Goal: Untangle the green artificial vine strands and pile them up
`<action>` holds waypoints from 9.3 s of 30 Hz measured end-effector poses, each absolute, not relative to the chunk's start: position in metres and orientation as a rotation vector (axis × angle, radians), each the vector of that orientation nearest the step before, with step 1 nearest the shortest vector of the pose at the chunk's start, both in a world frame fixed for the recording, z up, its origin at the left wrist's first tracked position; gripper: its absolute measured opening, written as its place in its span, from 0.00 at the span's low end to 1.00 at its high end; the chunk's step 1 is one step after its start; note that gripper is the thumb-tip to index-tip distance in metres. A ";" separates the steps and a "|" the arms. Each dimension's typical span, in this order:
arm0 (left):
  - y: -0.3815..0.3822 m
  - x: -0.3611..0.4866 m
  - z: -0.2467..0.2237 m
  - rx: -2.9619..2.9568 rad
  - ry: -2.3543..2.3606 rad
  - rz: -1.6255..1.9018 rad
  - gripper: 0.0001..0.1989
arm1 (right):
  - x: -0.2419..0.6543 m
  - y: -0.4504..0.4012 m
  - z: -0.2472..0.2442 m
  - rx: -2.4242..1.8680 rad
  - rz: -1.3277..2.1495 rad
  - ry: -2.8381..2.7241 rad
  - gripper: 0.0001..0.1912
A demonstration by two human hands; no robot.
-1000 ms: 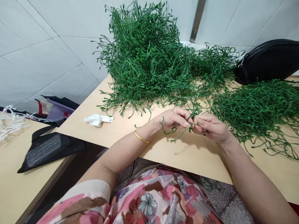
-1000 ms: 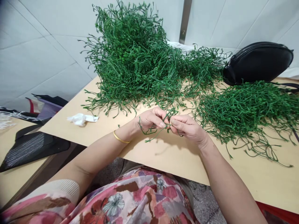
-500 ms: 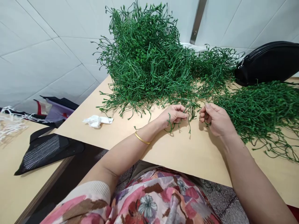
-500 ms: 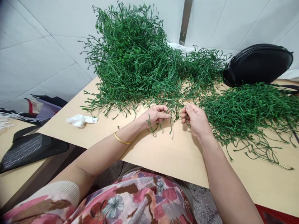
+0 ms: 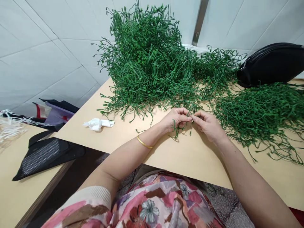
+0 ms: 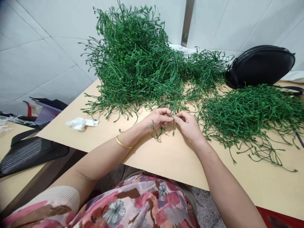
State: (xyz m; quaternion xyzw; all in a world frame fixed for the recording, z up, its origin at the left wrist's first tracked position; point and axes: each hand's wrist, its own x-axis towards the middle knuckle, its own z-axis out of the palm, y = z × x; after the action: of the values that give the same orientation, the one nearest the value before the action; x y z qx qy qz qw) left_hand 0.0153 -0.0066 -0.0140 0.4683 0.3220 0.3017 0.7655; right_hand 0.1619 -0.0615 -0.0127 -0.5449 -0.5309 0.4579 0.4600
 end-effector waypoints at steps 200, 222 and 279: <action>-0.007 0.023 -0.018 0.994 0.766 0.817 0.10 | 0.163 -0.068 -0.003 -1.593 0.470 -1.880 0.08; -0.013 0.022 -0.008 0.789 0.673 0.683 0.07 | 0.169 -0.067 -0.004 -1.572 0.235 -1.828 0.11; -0.007 0.013 -0.006 1.119 0.654 0.509 0.17 | 0.182 -0.037 -0.003 -1.399 -0.579 -2.081 0.14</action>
State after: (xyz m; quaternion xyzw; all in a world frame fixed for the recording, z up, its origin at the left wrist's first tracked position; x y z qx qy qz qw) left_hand 0.0129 -0.0072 -0.0058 0.5153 0.3010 0.2345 0.7674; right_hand 0.1820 -0.0372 -0.0031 -0.5218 -0.7762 -0.2160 0.2804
